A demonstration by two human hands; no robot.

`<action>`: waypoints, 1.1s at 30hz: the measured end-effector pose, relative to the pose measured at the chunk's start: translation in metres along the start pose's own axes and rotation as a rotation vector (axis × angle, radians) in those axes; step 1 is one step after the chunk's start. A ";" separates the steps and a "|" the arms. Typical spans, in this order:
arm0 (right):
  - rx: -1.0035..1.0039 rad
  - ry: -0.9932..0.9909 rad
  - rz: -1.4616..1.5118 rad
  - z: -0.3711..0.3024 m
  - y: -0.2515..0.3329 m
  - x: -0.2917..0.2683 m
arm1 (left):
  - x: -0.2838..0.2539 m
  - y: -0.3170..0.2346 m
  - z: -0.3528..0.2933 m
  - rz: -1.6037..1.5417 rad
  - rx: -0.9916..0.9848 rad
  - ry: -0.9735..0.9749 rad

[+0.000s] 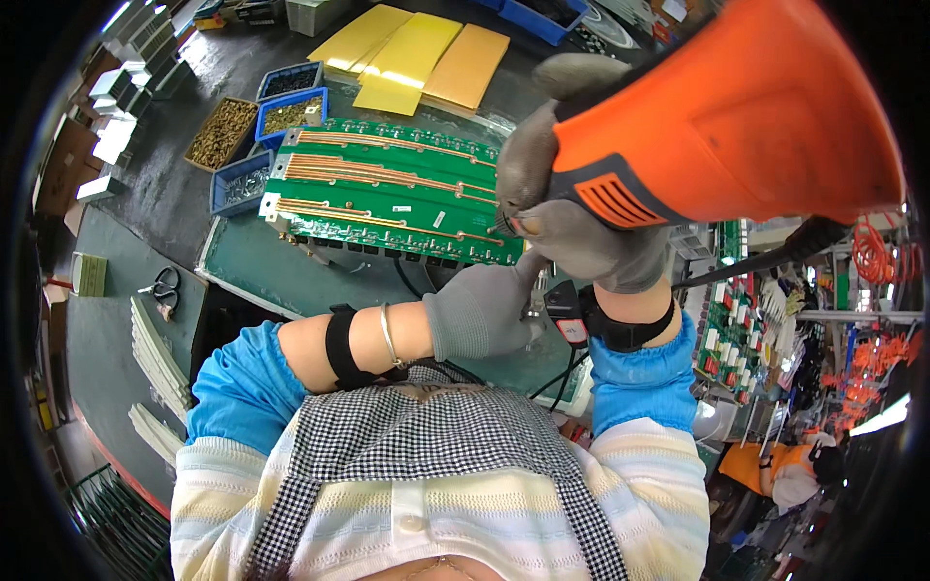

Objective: Assembling and securing components on a large green circuit board using an electric screwdriver.

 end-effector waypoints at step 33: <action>-0.351 -0.841 0.186 -0.106 0.079 -0.045 | -0.060 0.039 -0.013 0.411 0.112 -0.378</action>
Point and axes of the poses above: each hand's wrist, its own z-axis towards the middle knuckle, its own x-axis out of the palm, y = z × x, the point moved 1 cm from there along z, towards the middle knuckle, and after that the axes turned 6 degrees about z, right-handed, at the moved point
